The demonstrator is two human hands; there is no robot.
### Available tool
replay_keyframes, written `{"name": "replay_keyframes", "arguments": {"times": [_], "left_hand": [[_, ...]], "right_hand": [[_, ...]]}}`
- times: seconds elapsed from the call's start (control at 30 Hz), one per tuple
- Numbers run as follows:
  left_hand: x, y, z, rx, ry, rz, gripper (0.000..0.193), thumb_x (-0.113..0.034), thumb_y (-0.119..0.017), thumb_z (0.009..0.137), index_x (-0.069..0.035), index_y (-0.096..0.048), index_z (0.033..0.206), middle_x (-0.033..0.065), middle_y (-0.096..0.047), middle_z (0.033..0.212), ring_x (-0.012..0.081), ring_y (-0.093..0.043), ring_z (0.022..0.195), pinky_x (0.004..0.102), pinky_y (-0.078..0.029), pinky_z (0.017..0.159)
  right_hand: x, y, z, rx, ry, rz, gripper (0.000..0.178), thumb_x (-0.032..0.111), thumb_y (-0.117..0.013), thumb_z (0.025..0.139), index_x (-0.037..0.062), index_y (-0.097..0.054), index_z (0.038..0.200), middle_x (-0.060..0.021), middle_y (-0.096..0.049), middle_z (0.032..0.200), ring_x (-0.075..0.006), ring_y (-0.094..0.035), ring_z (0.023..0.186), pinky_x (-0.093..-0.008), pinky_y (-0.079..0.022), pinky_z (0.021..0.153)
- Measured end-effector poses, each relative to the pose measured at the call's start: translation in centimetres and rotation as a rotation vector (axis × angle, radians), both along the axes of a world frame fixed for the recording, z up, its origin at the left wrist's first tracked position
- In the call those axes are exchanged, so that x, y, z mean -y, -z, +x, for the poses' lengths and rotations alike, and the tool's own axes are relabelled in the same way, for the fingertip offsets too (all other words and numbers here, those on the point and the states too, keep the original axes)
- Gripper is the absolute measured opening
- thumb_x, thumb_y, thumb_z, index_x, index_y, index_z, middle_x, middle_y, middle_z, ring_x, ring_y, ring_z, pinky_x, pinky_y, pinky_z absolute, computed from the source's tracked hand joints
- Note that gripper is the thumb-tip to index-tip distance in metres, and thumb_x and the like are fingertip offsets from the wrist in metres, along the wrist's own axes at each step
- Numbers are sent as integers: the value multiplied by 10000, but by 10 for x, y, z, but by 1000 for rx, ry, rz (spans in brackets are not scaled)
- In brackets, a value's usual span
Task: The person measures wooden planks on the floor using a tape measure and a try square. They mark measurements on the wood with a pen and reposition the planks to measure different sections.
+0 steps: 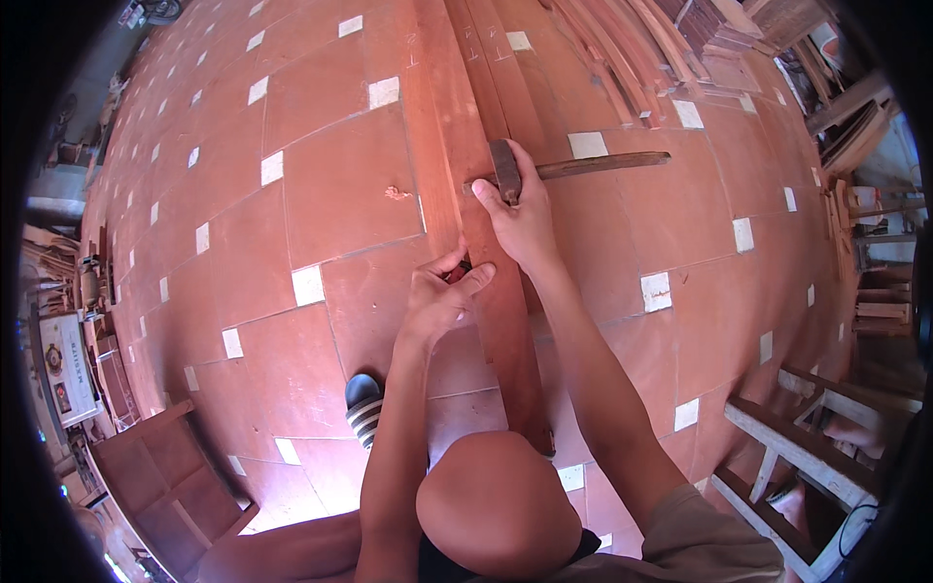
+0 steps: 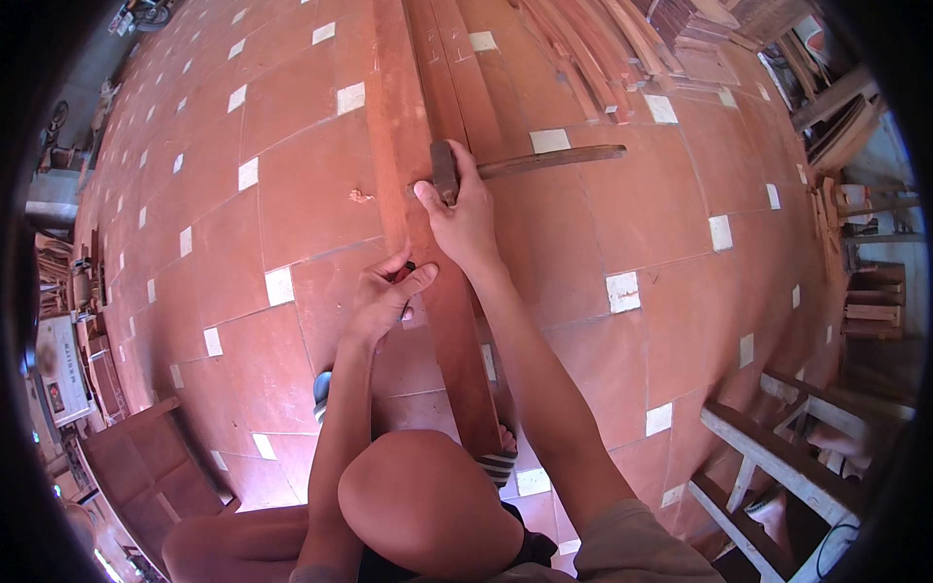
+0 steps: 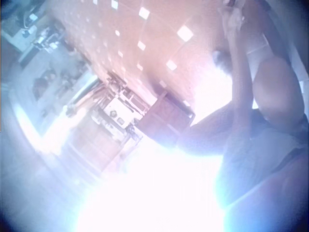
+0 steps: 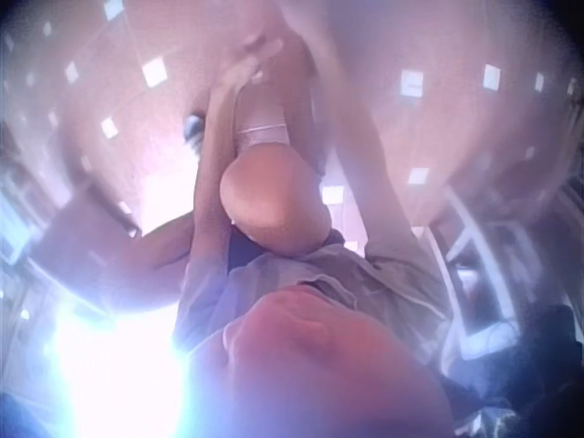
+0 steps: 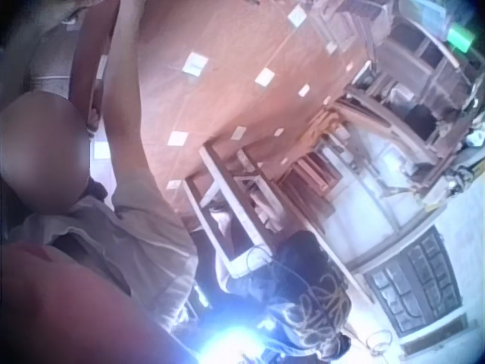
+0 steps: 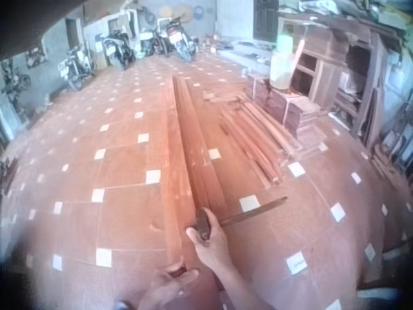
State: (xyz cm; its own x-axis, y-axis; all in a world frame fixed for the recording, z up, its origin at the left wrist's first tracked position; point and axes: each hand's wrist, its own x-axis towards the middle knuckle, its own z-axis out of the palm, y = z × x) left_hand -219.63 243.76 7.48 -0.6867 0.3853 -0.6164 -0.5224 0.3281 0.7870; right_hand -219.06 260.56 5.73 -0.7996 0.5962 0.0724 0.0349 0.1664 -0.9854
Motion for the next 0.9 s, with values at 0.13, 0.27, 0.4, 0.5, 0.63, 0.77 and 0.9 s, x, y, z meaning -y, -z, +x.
{"name": "replay_keyframes", "arguments": {"times": [0.13, 0.27, 0.4, 0.5, 0.63, 0.77, 0.9], "left_hand": [[-1, 0, 4, -2, 0, 77, 668, -154, -876, 894, -12, -592, 1481, -44, -662, 848, 18, -517, 667, 216, -432, 548], [-8, -1, 7, -79, -27, 113, 558, -200, -854, 919, -34, -660, 1414, -63, -585, 745, 28, -448, 561, 220, -346, 472], [-10, -2, 5, -84, 7, 79, 610, -179, -836, 930, -17, -603, 1470, -72, -575, 748, 26, -451, 595, 211, -372, 517], [5, 1, 4, -119, 2, 58, 629, -134, -787, 954, 15, -541, 1514, -59, -612, 825, 29, -503, 709, 193, -450, 621], [25, 0, 11, -104, -84, 83, 441, -139, -670, 995, -4, -579, 1404, 0, -588, 888, 67, -549, 718, 228, -463, 568], [38, -16, 10, -117, -145, 115, 350, -120, -588, 995, -38, -530, 1330, 64, -591, 1025, 110, -595, 801, 253, -505, 575], [39, -29, -2, -231, -38, 61, 370, -90, -626, 936, -48, -512, 1286, 64, -587, 1015, 123, -606, 840, 263, -502, 601]], "right_hand": [[12, 13, 25, -76, 17, -54, 678, 192, -794, 916, 2, -489, 1491, -203, -668, 1336, -285, -657, 1240, -379, -510, 1036], [-2, 8, 3, -67, 16, 13, 674, 164, -787, 929, -15, -474, 1498, -192, -656, 1361, -268, -642, 1255, -381, -499, 1055], [-14, 6, -7, -60, -25, -100, 719, 200, -792, 962, 23, -430, 1557, -107, -594, 1421, -192, -596, 1239, -339, -483, 1065], [-27, -5, 12, -80, 9, -221, 703, 198, -785, 962, 29, -434, 1547, -117, -569, 1462, -210, -602, 1244, -351, -504, 1035], [-122, -13, 85, 361, 13, -101, 584, 264, -786, 938, 4, -562, 1411, -146, -665, 1350, -215, -661, 1192, -353, -546, 963], [-169, -5, 115, 1019, -107, 357, 507, 345, -804, 872, -3, -716, 1230, -194, -770, 1149, -316, -748, 1065, -401, -567, 947], [-177, 6, 117, 1083, -87, 493, 495, 334, -836, 815, 11, -758, 1183, -228, -772, 1053, -376, -748, 1002, -456, -572, 917]]}}
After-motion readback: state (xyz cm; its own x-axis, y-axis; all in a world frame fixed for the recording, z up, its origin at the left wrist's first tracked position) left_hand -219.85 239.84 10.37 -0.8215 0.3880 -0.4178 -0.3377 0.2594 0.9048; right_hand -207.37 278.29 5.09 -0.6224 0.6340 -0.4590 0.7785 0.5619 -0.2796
